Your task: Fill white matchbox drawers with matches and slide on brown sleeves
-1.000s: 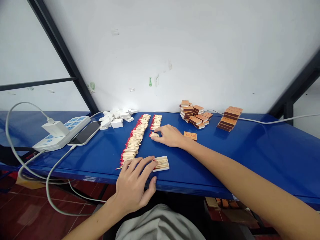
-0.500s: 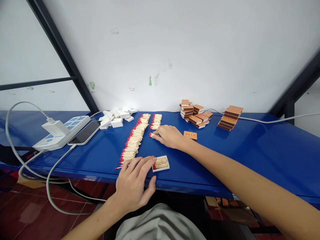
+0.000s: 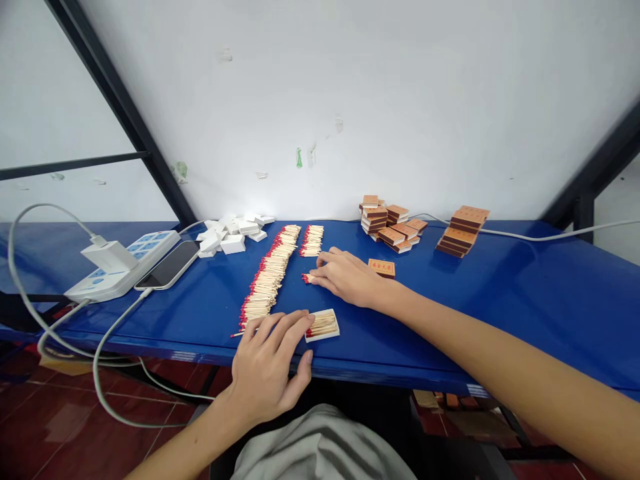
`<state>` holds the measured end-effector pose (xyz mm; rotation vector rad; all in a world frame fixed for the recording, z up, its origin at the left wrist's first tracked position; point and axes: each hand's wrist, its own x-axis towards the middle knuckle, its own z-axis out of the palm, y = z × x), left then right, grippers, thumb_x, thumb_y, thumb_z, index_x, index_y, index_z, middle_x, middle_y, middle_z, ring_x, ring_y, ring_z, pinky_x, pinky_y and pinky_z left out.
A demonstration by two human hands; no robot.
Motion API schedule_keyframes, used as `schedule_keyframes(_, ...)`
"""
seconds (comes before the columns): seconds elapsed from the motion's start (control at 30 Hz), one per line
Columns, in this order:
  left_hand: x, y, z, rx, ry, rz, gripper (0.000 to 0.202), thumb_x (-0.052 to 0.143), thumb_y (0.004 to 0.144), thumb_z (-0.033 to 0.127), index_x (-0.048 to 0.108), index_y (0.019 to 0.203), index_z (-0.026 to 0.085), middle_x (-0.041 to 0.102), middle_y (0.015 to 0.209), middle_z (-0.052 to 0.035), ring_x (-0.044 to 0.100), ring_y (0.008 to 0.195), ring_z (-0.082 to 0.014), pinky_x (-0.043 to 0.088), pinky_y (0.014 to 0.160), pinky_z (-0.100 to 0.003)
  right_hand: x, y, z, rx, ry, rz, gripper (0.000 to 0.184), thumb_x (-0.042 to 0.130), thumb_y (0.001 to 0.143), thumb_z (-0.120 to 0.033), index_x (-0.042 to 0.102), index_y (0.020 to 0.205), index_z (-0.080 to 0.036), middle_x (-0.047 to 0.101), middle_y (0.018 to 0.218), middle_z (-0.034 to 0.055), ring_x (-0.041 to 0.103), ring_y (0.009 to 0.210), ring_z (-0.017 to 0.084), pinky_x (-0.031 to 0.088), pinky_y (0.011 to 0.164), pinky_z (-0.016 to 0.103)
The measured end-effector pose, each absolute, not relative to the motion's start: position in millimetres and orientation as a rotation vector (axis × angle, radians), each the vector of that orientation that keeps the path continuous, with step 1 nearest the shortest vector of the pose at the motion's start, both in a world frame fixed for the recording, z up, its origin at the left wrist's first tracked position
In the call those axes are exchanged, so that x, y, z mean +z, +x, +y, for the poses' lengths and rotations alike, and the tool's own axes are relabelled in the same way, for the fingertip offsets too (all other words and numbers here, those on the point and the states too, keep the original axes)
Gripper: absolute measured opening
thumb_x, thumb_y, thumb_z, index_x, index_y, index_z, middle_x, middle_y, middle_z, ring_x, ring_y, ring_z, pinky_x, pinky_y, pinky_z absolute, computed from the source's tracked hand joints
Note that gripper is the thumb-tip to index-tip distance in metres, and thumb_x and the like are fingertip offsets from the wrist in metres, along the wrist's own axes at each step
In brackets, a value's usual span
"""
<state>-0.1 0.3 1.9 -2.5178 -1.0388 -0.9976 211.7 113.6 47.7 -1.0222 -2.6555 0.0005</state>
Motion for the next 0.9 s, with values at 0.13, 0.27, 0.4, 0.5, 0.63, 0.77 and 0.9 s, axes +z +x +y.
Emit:
schedule_keyframes(0.13, 2.2, 0.1, 0.6, -0.999, -2.521, -1.035, 0.039, 0.050, 0.092, 0.027, 0.055, 0.130, 0.017, 0.067, 0.126, -0.0076, 0.059, 0.103, -0.0266, 0.038, 0.087, -0.042, 48.4, 213.7, 111.8, 0.007, -1.002, -2.677, 0.039, 0.040, 0.103, -0.036, 0.076, 0.110, -0.020, 0.068, 0.105, 0.0122, 0.056, 0.095, 0.025, 0.042, 0.085, 0.039)
schedule_keyframes(0.27, 2.1, 0.8, 0.3, -1.011, -2.509, -1.037, 0.038, 0.050, 0.092, 0.026, 0.057, 0.128, 0.017, 0.067, 0.125, -0.0075, 0.059, 0.103, -0.0268, 0.038, 0.088, -0.042, 49.1, 213.2, 111.0, 0.095, -0.992, -2.649, 0.032, 0.048, 0.101, -0.033, 0.077, 0.107, -0.021, 0.070, 0.102, 0.0108, 0.060, 0.093, 0.023, 0.043, 0.083, 0.036)
schedule_keyframes(0.4, 2.3, 1.3, 0.1, -1.022, -2.506, -1.026, 0.037, 0.051, 0.091, 0.026, 0.058, 0.126, 0.016, 0.067, 0.125, -0.0076, 0.059, 0.103, -0.0267, 0.038, 0.088, -0.042, 49.6, 212.5, 109.5, 0.150, -1.013, -2.618, 0.025, 0.054, 0.098, -0.030, 0.077, 0.104, -0.021, 0.072, 0.101, 0.0088, 0.062, 0.093, 0.022, 0.043, 0.083, 0.035)
schedule_keyframes(0.5, 2.9, 1.4, 0.1, -1.024, -2.496, -1.022, 0.035, 0.051, 0.091, 0.026, 0.059, 0.124, 0.017, 0.068, 0.124, -0.0076, 0.059, 0.102, -0.0266, 0.039, 0.088, -0.042, 49.6, 212.4, 108.7, 0.133, -1.039, -2.616, 0.021, 0.057, 0.097, -0.029, 0.076, 0.101, -0.021, 0.073, 0.102, 0.0077, 0.063, 0.094, 0.021, 0.041, 0.084, 0.035)
schedule_keyframes(0.63, 3.4, 1.0, -0.1, -1.012, -2.490, -1.021, 0.034, 0.051, 0.091, 0.026, 0.061, 0.122, 0.017, 0.067, 0.123, -0.0082, 0.060, 0.102, -0.0259, 0.040, 0.088, -0.042, 49.3, 211.9, 108.4, 0.109, -1.079, -2.585, 0.018, 0.059, 0.095, -0.029, 0.075, 0.093, -0.021, 0.075, 0.096, 0.0060, 0.065, 0.092, 0.021, 0.037, 0.083, 0.035)
schedule_keyframes(0.77, 3.1, 0.7, -0.4, -1.004, -2.500, -1.031, 0.032, 0.051, 0.091, 0.026, 0.062, 0.120, 0.019, 0.067, 0.125, -0.0076, 0.059, 0.102, -0.0257, 0.040, 0.088, -0.042, 48.5, 211.0, 110.0, 0.116, -1.115, -2.525, 0.016, 0.065, 0.092, -0.031, 0.074, 0.086, -0.020, 0.075, 0.089, 0.0036, 0.066, 0.085, 0.019, 0.036, 0.086, 0.035)
schedule_keyframes(0.9, 3.3, 0.9, -0.4, -1.010, -2.504, -1.030, 0.031, 0.051, 0.091, 0.026, 0.061, 0.119, 0.019, 0.067, 0.125, -0.0070, 0.059, 0.101, -0.0263, 0.039, 0.087, -0.042, 48.0, 210.7, 112.3, 0.241, -1.113, -2.475, 0.016, 0.065, 0.091, -0.033, 0.075, 0.088, -0.021, 0.075, 0.086, 0.0020, 0.066, 0.079, 0.017, 0.042, 0.083, 0.031)
